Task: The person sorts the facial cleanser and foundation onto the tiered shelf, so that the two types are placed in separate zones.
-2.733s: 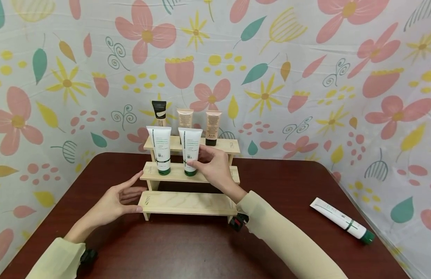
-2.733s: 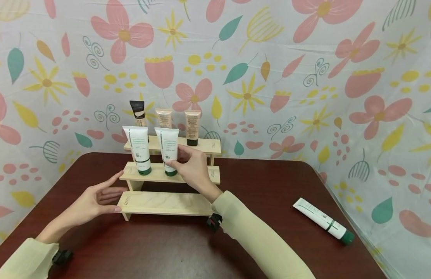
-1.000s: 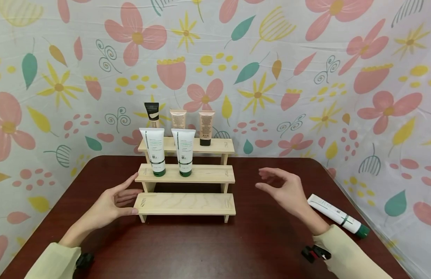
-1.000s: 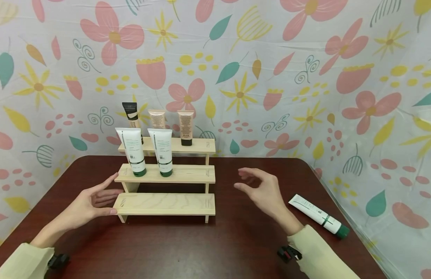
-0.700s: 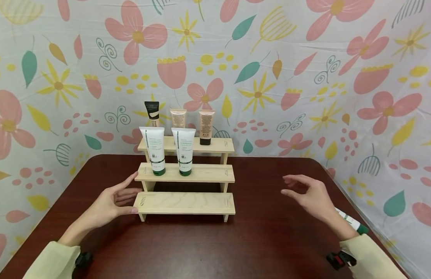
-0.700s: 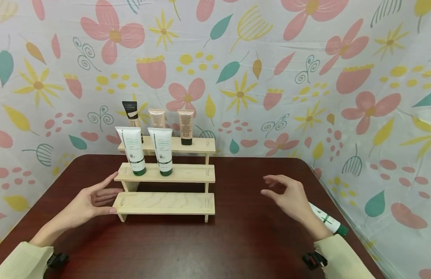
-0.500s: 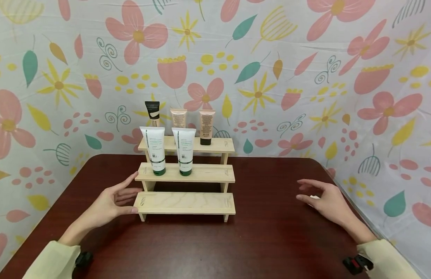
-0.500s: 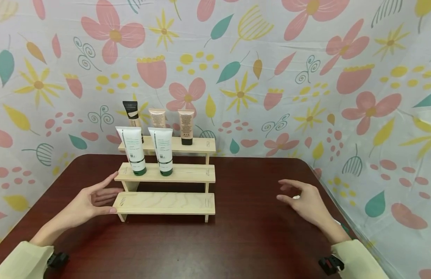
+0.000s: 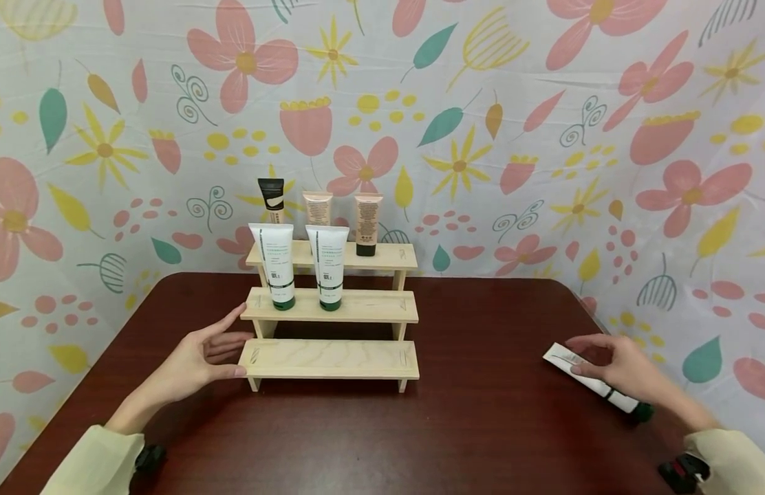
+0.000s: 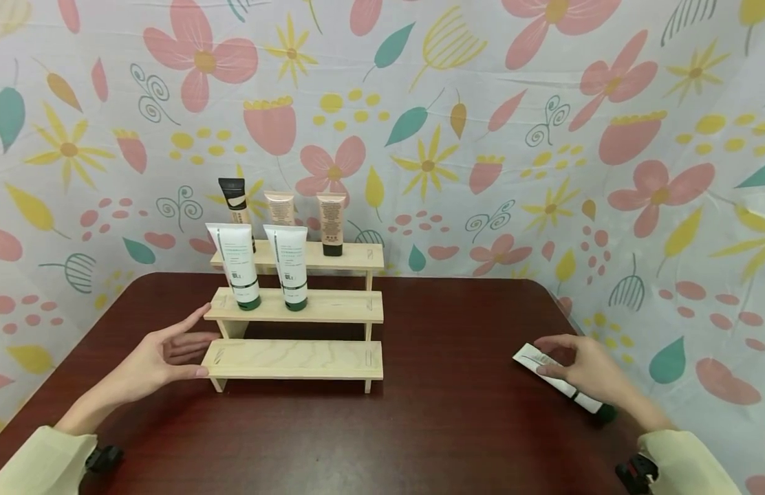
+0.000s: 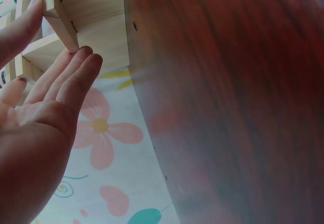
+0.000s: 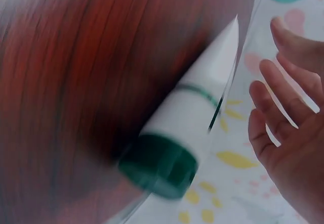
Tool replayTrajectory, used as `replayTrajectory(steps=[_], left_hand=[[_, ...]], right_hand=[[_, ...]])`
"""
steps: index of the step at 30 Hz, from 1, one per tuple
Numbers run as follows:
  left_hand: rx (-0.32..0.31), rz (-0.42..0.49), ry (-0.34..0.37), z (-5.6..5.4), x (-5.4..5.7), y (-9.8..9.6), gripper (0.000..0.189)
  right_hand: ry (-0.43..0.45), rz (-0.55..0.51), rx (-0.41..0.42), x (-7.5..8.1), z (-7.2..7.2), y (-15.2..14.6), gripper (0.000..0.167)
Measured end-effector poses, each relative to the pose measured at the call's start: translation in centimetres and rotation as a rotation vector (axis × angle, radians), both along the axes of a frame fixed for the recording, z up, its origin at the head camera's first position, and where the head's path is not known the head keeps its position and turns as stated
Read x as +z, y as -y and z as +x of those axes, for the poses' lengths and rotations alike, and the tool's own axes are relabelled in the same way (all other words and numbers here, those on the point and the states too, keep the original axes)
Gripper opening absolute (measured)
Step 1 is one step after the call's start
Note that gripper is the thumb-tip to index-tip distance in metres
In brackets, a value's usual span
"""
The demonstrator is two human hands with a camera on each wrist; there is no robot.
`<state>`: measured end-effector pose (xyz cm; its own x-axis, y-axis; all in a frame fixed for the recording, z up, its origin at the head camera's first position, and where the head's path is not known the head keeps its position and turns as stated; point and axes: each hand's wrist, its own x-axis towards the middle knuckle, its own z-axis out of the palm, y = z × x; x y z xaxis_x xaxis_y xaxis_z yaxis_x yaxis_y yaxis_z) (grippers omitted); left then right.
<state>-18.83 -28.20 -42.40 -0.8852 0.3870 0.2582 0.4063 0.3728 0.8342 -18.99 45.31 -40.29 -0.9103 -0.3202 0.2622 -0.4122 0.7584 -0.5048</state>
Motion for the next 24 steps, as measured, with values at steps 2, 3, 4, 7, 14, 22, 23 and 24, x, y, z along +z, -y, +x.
replayTrajectory(steps=[2,3,4,7,14,22,23,24], left_hand=[[0.0,0.0,0.0,0.0,0.0,-0.1,0.106],[-0.003,0.0,0.001,0.1,0.0,-0.1,0.106],[-0.005,0.0,0.0,0.1,0.1,-0.1,0.106],[-0.007,0.004,-0.001,0.1,0.1,-0.1,0.106],[-0.009,0.005,0.006,0.1,0.2,-0.2,0.106],[-0.013,0.012,-0.008,0.1,0.1,-0.2,0.106],[-0.014,0.014,-0.012,0.1,0.1,-0.1,0.106],[-0.016,0.017,-0.014,0.1,0.1,-0.1,0.106]], right_hand=[[0.031,-0.007,0.019,-0.1,0.0,-0.9,0.04],[0.044,-0.007,0.029,-0.1,0.0,-1.4,0.04],[0.07,-0.013,0.038,-0.1,0.0,-1.8,0.041],[0.137,-0.002,0.051,-0.1,-0.1,-3.1,0.041],[0.314,0.029,0.08,0.1,-0.3,-5.0,0.045],[0.402,-0.012,0.143,-0.4,-0.8,-5.9,0.045],[0.406,-0.01,0.146,-0.4,-0.8,-5.9,0.045],[0.412,-0.014,0.148,-0.4,-0.8,-5.9,0.046]])
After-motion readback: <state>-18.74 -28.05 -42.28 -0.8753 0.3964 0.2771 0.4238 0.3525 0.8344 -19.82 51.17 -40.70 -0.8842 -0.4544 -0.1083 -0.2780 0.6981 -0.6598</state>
